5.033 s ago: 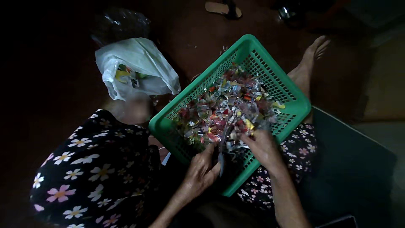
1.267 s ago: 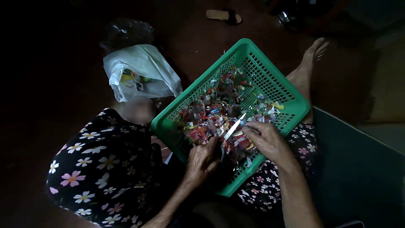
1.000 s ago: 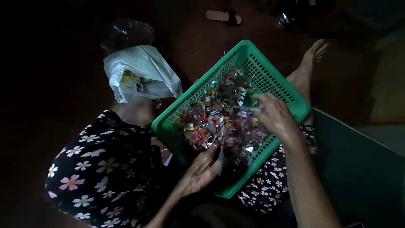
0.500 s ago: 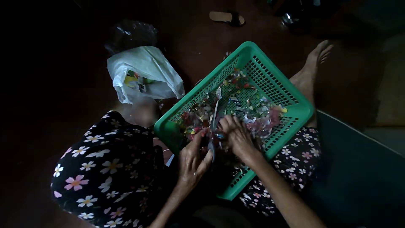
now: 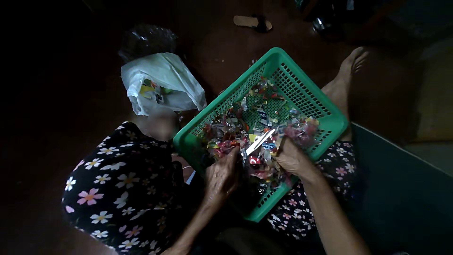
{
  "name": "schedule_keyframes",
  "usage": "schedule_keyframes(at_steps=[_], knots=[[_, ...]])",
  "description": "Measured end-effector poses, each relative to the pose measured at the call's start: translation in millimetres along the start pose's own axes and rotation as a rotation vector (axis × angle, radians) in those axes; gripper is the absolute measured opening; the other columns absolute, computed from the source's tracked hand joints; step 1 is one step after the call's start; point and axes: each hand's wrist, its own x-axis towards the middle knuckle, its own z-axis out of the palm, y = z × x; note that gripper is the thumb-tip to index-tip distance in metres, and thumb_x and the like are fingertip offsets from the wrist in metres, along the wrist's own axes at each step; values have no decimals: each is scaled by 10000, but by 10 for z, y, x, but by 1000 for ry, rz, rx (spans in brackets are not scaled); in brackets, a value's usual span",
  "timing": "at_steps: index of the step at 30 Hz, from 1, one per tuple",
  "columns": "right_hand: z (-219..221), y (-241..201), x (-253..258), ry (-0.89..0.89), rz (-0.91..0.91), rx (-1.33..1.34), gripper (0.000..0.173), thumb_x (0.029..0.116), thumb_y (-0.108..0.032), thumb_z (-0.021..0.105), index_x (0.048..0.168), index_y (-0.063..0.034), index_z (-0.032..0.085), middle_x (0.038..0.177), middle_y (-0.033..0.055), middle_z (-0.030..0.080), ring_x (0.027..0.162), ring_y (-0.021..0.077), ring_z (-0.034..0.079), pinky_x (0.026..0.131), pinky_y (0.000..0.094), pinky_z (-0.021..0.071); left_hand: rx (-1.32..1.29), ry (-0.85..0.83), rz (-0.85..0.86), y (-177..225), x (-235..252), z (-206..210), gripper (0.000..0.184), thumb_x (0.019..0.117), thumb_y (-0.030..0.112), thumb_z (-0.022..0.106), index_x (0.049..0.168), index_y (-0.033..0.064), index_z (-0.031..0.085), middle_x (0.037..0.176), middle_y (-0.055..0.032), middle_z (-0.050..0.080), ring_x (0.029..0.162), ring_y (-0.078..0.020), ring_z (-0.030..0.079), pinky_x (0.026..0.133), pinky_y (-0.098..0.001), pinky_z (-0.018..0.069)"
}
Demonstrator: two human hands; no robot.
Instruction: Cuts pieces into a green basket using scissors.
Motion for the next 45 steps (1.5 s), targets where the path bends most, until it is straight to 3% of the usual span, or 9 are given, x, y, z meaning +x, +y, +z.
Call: schedule_keyframes(at_steps=[6,12,20,25,30,35,39,42,45], knots=[[-57,60,84,146,-2,-133,116,996,-71,637,1034,31,674,880,148,660,827,230,643,793,458,535,-224,-19,-5,-88,-28,-3,313,956,194,620,1199,7,684,860,-118,732,724,-231,710,675,-446,584],[-97,64,5,286,-27,-218,290,1081,-178,492,1073,59,658,872,204,647,839,323,645,787,537,515,-181,-207,-10,-57,-43,-34,596,969,268,581,1476,-28,473,1255,-195,675,1144,-304,669,958,-514,539],[35,128,-45,380,-133,-155,224,996,-35,547,1156,66,666,955,232,682,921,338,667,844,559,517,-158,-111,30,-24,23,17,251,950,194,607,1107,12,678,768,-127,679,674,-294,678,615,-503,540],[-188,162,90,447,-111,-394,166,967,-50,667,1093,58,670,894,275,677,822,459,672,729,652,511,-260,-331,-30,-85,1,-32,319,1008,254,547,1175,2,647,911,-156,689,854,-292,687,767,-502,545],[-457,160,115,266,-67,-523,465,973,-151,709,1391,-13,560,1333,264,604,1166,482,612,939,712,464,-497,-474,-54,-91,-18,-58,439,1053,360,429,1253,3,588,1000,-94,672,906,-129,655,824,-343,547],[-260,65,111,433,-181,-496,392,988,-175,684,1286,69,619,1362,276,576,1120,451,639,933,634,520,-552,-348,-165,-89,-13,-40,409,1041,318,452,1236,-7,608,990,-75,692,887,-98,670,819,-313,564],[301,45,89,178,-97,-507,852,922,-366,757,1576,-15,339,1622,242,328,1395,440,468,1094,650,392,-637,-315,-269,-22,0,-62,352,1035,280,513,1214,-11,600,893,-37,694,781,-81,678,744,-289,585],[472,162,173,188,-136,-505,605,997,-300,672,1491,-8,479,1475,240,519,1223,433,609,1010,619,473,-718,-330,-316,-5,-8,-111,334,1034,245,516,1234,-12,590,883,-24,714,737,-82,691,680,-263,594],[300,242,265,228,-128,-401,226,1038,-157,588,1088,27,710,1030,205,695,905,364,691,834,575,545,-765,-369,-332,-6,-13,-134,335,1032,236,521,1260,0,592,918,-18,734,746,-83,699,684,-262,596]])
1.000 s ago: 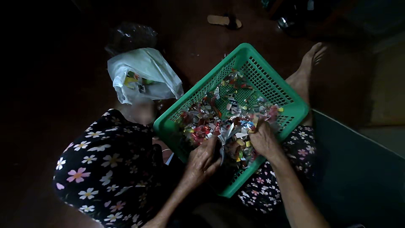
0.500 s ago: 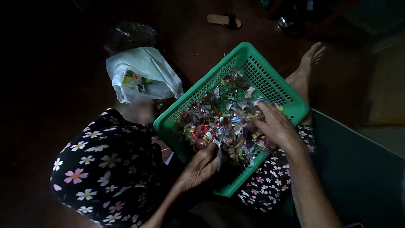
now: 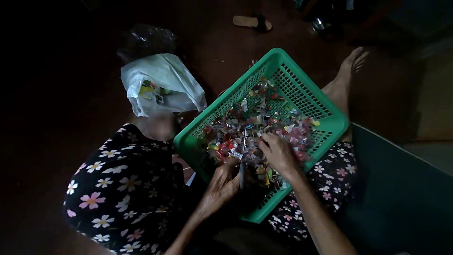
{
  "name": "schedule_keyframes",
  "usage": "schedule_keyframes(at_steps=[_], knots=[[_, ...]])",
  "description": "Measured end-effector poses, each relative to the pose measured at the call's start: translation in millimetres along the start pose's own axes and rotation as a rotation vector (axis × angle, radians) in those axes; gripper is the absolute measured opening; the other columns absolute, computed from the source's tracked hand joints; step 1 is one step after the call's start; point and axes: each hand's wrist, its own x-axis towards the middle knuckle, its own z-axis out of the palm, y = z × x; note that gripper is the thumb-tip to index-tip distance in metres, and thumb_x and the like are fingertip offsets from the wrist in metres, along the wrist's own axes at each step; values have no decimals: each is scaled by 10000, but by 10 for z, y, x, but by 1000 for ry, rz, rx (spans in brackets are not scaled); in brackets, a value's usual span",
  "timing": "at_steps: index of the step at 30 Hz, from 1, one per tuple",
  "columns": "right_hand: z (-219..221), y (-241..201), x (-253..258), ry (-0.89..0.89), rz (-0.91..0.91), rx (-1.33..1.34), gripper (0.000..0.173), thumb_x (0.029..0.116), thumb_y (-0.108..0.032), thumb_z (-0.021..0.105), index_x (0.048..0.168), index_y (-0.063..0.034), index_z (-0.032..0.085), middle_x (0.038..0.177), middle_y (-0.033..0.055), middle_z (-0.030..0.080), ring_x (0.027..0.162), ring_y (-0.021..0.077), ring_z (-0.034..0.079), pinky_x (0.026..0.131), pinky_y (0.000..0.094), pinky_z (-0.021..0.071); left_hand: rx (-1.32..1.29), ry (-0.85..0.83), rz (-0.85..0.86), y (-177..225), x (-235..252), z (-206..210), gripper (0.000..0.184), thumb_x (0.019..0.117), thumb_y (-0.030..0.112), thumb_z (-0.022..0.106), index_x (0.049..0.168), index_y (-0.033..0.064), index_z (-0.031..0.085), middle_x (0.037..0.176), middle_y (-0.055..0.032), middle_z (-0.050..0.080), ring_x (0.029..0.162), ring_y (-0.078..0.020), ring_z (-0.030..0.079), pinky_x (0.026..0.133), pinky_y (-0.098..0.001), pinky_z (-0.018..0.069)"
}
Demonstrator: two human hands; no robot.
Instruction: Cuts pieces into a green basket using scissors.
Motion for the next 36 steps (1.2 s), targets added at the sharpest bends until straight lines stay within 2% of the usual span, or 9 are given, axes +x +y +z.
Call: schedule_keyframes(at_steps=[2,5,10,13,15,19,24,31,36], knots=[[-133,3,13,73,23,62,226,1011,-161,646,1121,30,695,1036,199,686,882,330,691,823,543,567,23,-9,21,-6,4,-1,321,1034,238,525,1249,11,600,915,-9,730,750,-70,696,690,-254,593],[-273,-106,58,127,28,139,635,948,-78,715,1525,-65,451,1389,210,572,1032,330,673,876,509,567,51,-25,53,-31,13,9,314,1037,229,517,1252,15,602,912,-8,725,754,-65,698,698,-250,599],[-125,-180,287,139,-255,116,792,862,33,751,1564,-116,417,1631,179,339,1231,387,611,926,513,570,35,18,31,-11,-8,8,327,1036,223,525,1265,1,594,931,-24,733,774,-83,714,711,-265,613],[48,-189,396,106,-334,106,349,906,43,697,1250,-14,695,1311,222,619,1068,366,676,899,497,579,-22,38,14,27,-34,-4,314,1043,209,510,1269,4,581,924,-24,735,765,-93,716,691,-261,611],[90,-173,442,-45,-229,57,147,958,-11,663,1074,35,741,1055,213,712,968,357,699,889,522,561,-33,28,17,17,-35,-10,306,1045,208,506,1268,9,571,919,-18,734,760,-89,711,689,-259,604],[-97,-40,404,-243,37,264,178,1027,-114,606,1075,26,705,926,176,696,812,265,664,787,483,546,18,49,73,-34,-30,-9,334,998,222,571,1253,7,577,904,-11,695,759,-62,670,714,-253,577],[-339,84,140,-226,112,465,190,1059,-105,521,1019,5,670,764,48,582,630,82,526,602,249,468,174,99,122,-61,13,15,448,974,230,598,1362,13,542,1062,-69,699,900,-80,681,813,-278,577],[-537,-154,-46,-198,141,219,323,1094,-120,397,1027,75,646,848,175,600,766,247,581,748,439,498,389,80,181,-103,61,37,632,958,264,580,1511,3,419,1385,-156,606,1283,-207,581,1087,-411,466],[-458,-172,-116,-121,36,115,376,1060,-132,405,782,32,598,697,127,526,704,257,556,673,467,446,463,197,323,-124,145,72,370,968,167,576,1289,-12,612,1024,-126,714,910,-205,696,817,-417,574]])
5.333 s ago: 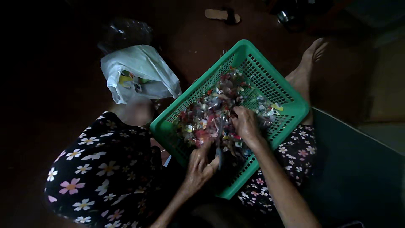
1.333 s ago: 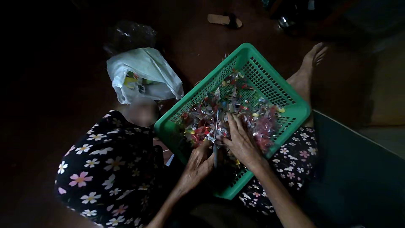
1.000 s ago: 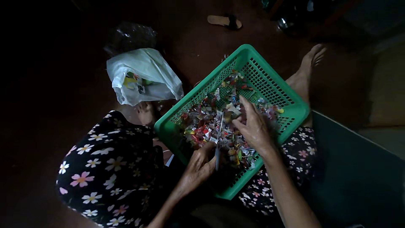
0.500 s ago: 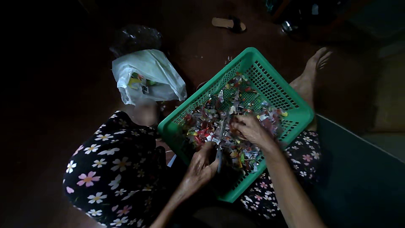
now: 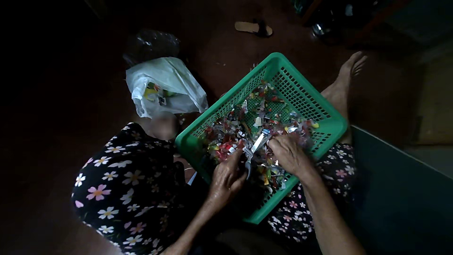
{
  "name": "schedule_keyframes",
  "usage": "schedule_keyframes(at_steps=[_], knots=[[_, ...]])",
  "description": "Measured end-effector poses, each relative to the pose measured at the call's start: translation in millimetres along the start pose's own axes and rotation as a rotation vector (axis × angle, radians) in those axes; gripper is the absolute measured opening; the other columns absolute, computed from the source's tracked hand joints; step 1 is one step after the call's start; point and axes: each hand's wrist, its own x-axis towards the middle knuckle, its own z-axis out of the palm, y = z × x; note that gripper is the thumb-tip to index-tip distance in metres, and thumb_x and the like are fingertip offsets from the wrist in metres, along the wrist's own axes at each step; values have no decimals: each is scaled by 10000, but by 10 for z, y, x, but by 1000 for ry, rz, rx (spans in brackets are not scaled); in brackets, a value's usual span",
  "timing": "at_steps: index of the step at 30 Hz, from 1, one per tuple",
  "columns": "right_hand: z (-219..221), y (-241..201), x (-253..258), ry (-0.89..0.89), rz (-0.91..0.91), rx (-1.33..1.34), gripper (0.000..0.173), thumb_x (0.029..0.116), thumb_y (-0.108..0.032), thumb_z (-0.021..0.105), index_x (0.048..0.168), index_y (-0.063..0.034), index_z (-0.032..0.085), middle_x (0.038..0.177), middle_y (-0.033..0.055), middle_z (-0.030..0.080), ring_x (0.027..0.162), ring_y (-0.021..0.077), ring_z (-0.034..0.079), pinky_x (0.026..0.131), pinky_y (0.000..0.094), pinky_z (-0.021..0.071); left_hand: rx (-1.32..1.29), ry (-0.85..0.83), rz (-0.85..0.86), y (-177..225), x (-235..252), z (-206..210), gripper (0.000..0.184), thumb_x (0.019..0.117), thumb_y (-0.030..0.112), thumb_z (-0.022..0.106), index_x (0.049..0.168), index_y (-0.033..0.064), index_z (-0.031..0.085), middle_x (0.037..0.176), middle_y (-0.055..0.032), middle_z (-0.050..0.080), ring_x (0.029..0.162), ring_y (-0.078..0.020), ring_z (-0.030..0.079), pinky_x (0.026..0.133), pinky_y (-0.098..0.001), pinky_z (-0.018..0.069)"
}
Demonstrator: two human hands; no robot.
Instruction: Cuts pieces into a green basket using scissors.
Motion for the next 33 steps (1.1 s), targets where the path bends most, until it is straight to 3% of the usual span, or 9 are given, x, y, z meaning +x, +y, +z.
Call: schedule_keyframes(at_steps=[2,7,11,14,17,21,26,30,33], knots=[[0,45,-12,73,-36,17,362,1037,-58,430,763,85,618,679,170,549,690,292,569,672,488,458,-19,55,44,4,-15,-8,297,945,120,585,1199,-8,669,914,-110,720,783,-180,689,717,-381,569],[-15,189,-2,171,-1,157,360,1040,-57,372,854,91,642,742,148,560,736,225,560,712,433,472,-102,-37,28,56,-33,-32,339,950,155,576,1235,-8,665,955,-111,725,826,-151,687,761,-348,560],[-15,92,-68,45,-166,-36,326,1009,-6,446,789,117,654,715,220,606,724,349,628,698,527,499,-79,-289,-131,74,-29,-84,564,1006,311,486,1486,18,452,1232,-161,669,1105,-226,662,961,-460,530],[6,66,-69,-44,-147,-65,354,1020,-62,414,772,74,627,687,167,564,701,298,589,676,489,464,-127,-285,-123,43,-38,-90,537,995,376,508,1403,28,528,1108,-118,696,994,-174,677,887,-419,554],[-160,233,78,108,-74,-167,268,1042,-13,476,953,161,660,844,316,643,825,473,651,766,632,504,-225,-182,-171,84,-93,-160,338,972,285,594,1193,42,669,891,-30,707,772,-81,670,731,-307,565],[-300,268,290,184,144,-278,318,1076,-185,485,1231,61,615,1186,321,628,1063,525,624,872,723,468,-227,34,-136,34,-164,-162,303,971,217,590,1184,12,659,874,-24,711,746,-55,670,704,-267,571],[370,-212,345,132,-234,-369,701,907,-377,775,1507,-145,495,1559,247,424,1266,517,546,1048,760,360,-350,359,38,67,-125,-147,272,975,130,626,1186,-42,620,899,-26,748,792,-86,727,728,-268,626],[1068,-290,88,-131,-403,-262,446,990,-88,584,1428,-5,579,1585,226,422,1487,476,330,1167,733,136,-378,370,7,46,-126,-167,253,972,124,617,1160,-46,617,844,-17,724,746,-79,706,688,-253,609],[932,-46,189,-55,-395,-396,388,971,-35,611,1352,-94,656,1507,168,534,1344,456,514,1028,693,403,-298,303,-61,-14,-150,-173,231,973,167,621,1123,-7,641,841,-2,719,736,-54,693,684,-238,596]])
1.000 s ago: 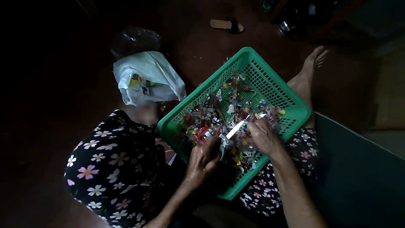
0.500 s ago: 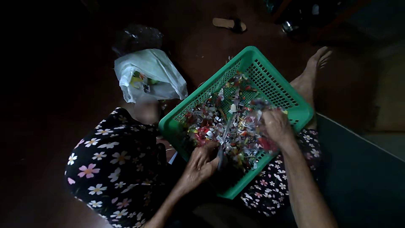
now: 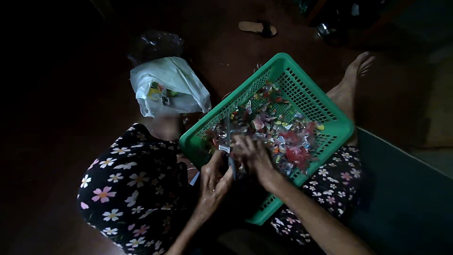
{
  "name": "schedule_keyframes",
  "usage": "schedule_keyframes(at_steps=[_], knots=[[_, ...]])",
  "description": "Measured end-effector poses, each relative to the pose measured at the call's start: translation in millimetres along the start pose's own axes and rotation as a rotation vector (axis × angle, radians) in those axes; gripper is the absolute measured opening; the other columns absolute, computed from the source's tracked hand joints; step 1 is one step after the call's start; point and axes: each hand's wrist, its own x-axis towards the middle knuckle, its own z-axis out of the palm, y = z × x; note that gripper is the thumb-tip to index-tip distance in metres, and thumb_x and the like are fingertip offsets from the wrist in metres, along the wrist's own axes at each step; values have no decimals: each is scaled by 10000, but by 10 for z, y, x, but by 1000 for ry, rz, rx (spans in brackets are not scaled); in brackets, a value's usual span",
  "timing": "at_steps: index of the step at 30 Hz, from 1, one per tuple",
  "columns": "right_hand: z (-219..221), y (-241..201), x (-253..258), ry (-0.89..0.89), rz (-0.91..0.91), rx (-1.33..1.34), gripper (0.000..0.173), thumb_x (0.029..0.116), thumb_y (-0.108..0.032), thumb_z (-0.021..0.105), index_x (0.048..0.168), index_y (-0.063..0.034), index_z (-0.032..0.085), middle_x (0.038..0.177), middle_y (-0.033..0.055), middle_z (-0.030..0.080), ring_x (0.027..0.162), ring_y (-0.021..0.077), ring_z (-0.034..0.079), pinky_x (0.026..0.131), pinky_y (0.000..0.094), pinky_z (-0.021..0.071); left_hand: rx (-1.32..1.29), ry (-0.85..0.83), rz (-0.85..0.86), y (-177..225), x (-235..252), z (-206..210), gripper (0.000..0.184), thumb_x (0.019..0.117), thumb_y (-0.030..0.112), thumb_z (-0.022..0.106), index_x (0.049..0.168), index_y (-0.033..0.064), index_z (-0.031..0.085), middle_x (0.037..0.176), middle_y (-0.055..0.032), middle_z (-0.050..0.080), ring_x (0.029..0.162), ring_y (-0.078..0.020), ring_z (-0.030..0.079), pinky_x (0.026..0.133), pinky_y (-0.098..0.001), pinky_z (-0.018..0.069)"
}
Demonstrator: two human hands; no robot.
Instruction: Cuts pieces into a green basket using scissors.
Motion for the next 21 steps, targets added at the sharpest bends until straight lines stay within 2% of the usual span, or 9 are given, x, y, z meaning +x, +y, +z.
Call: schedule_keyframes(at_steps=[1,4,6,9,11,13,15,18,21], knots=[[-70,168,12,47,46,-28,411,942,-2,650,1347,-77,641,1470,209,541,1256,484,563,949,676,474,51,-25,-11,-22,-1,-5,244,973,190,617,1125,3,653,848,-2,722,739,-48,692,690,-237,594],[-356,596,24,137,278,90,457,957,12,636,1407,5,556,1387,287,551,1191,496,599,951,645,513,251,-99,-7,-26,35,13,311,962,264,604,1156,30,673,838,-29,714,728,-86,678,684,-300,574],[-544,722,-13,181,355,256,316,988,-36,636,1287,63,611,1264,295,620,1140,461,629,965,630,499,369,-180,9,41,93,37,343,973,261,617,1215,21,656,880,-97,717,772,-206,697,711,-431,576],[-725,680,-127,219,412,468,274,1000,-65,638,1248,53,637,1139,251,680,1044,358,668,926,565,520,461,-318,23,128,119,58,526,961,253,635,1406,-12,545,1202,-198,684,1094,-349,673,911,-555,537],[-735,655,-202,259,406,554,256,999,-82,636,1217,50,640,1068,206,684,965,256,664,871,462,540,468,-329,48,74,115,97,573,948,240,646,1447,-7,510,1289,-205,654,1182,-363,641,945,-556,528],[-757,608,-281,240,372,561,266,1014,-56,580,1236,78,640,1129,241,677,1023,292,657,919,493,521,455,-340,67,1,106,110,602,940,240,642,1467,-6,489,1312,-199,646,1203,-347,630,962,-533,525],[-738,585,-334,209,327,520,246,996,-43,577,1200,61,665,1069,222,695,980,290,671,885,511,532,429,-362,88,-23,100,124,625,943,237,625,1496,-2,460,1324,-197,635,1206,-328,625,977,-511,520],[-712,521,-328,142,335,526,157,1001,-113,626,973,32,678,813,125,628,773,209,606,734,439,506,444,-353,98,6,128,170,569,987,205,591,1504,7,461,1274,-198,665,1156,-328,660,976,-516,526],[-692,513,-324,147,294,525,203,1026,-156,576,947,5,672,751,75,588,713,156,581,689,382,498,507,-272,98,13,151,198,400,990,155,566,1361,14,611,971,-174,737,843,-341,724,752,-540,571]])
